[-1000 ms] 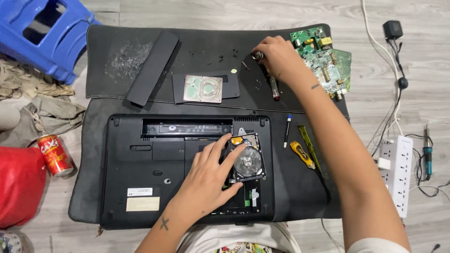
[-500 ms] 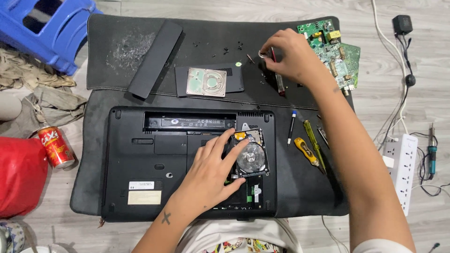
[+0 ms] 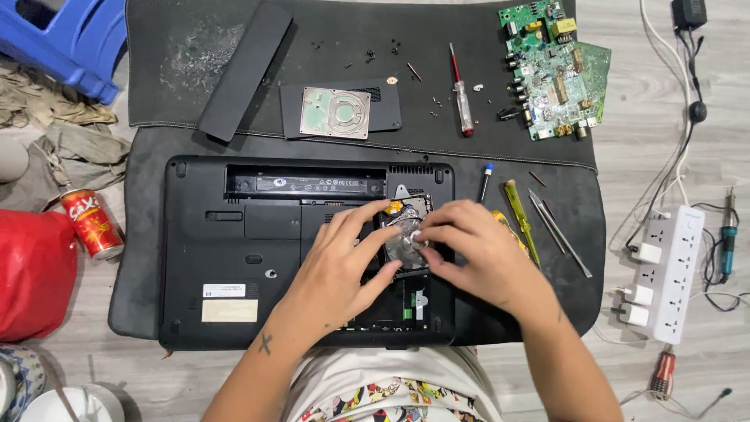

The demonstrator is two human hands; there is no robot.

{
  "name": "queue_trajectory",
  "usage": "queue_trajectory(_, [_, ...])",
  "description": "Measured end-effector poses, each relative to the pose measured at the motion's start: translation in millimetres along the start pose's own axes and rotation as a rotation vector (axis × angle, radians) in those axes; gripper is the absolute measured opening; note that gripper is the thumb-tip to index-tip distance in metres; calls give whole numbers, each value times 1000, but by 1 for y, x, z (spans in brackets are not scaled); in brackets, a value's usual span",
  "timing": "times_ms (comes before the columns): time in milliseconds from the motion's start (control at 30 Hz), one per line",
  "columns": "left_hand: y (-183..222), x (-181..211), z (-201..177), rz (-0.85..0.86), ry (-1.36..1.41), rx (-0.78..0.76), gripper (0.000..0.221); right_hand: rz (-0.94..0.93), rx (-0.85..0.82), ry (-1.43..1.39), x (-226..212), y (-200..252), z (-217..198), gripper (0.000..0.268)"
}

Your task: Reassembling internal components of a laptop, specifically installing a hard drive and connecting internal wiring.

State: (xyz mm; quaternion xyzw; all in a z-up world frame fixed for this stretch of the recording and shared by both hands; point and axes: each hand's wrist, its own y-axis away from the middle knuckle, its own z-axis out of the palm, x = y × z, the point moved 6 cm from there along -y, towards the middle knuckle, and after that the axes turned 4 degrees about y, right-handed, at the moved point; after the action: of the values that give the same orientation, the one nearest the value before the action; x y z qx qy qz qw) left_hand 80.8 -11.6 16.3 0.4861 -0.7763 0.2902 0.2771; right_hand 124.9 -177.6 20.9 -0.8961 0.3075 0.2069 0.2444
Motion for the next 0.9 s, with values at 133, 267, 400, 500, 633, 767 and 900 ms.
queue_trajectory(133, [1, -3, 4, -5, -34, 6, 32, 48, 4, 9, -4, 4, 9, 21])
queue_trajectory(267, [-1, -1, 4, 1, -58, 20, 29, 58, -3, 38, -6, 4, 12, 18])
queue_trajectory(400, [0, -3, 4, 12, -56, 31, 27, 77, -18, 18, -8, 2, 12, 15])
queue_trajectory(500, [0, -2, 4, 12, -69, 26, 28, 98, -30, 8, -8, 1, 11, 15])
queue_trajectory(633, [0, -2, 5, 6, -65, 23, 28, 115, -20, 12, -10, 1, 11, 20])
queue_trajectory(767, [-2, 0, 7, 5, -74, 28, 30, 117, 15, -20, -15, -1, 6, 25])
queue_trajectory(900, [-5, 4, 13, 19, -139, 39, 33, 120, 46, -34, -16, 2, 3, 26])
